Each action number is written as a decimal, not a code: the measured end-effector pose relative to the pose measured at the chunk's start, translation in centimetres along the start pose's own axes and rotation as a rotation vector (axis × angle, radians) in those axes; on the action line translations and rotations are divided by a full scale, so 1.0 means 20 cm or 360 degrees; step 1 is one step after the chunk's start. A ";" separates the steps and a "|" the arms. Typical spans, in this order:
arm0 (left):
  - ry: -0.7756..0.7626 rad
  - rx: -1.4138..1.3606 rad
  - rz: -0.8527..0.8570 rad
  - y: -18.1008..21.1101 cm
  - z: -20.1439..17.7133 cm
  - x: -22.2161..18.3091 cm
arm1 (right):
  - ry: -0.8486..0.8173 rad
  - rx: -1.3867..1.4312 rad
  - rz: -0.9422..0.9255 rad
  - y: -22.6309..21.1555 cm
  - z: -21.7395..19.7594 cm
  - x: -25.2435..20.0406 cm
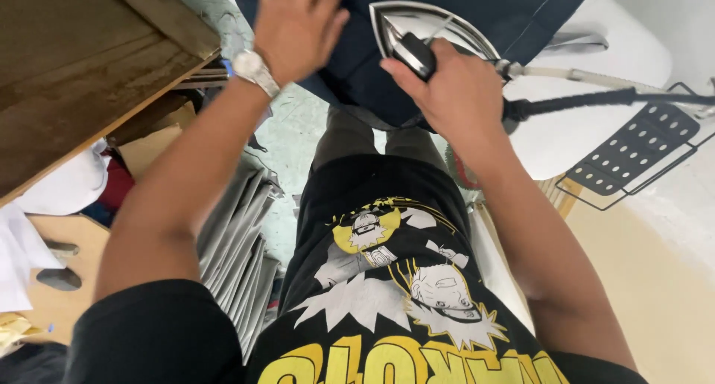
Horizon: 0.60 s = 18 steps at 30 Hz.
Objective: A person is efficiently ironing a pair of dark blue trousers on an ironing board, using an iron to press the fabric and their hands to smooth and reposition the garment.
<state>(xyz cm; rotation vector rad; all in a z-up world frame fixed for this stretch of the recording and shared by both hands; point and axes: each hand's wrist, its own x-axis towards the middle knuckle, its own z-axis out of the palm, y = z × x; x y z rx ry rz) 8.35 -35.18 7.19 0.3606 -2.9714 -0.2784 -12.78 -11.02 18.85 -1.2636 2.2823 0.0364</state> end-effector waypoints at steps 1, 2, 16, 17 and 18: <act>0.0012 -0.0004 0.0009 0.02 0.02 0.00 | 0.0010 -0.0008 0.0009 0.00 0.00 0.00; 0.0169 -0.0013 0.0091 0.03 0.04 0.00 | 0.0078 -0.0013 -0.0075 0.00 0.01 0.01; 0.0313 0.0229 0.0289 0.19 0.10 -0.01 | -0.0318 0.0581 0.0656 0.23 -0.25 -0.29; 0.0288 0.0227 0.0285 0.18 0.09 -0.02 | -0.0283 0.0549 0.0580 0.18 -0.23 -0.25; 0.0263 0.0224 0.0281 0.17 0.08 -0.02 | -0.0248 0.0516 0.0504 0.14 -0.21 -0.22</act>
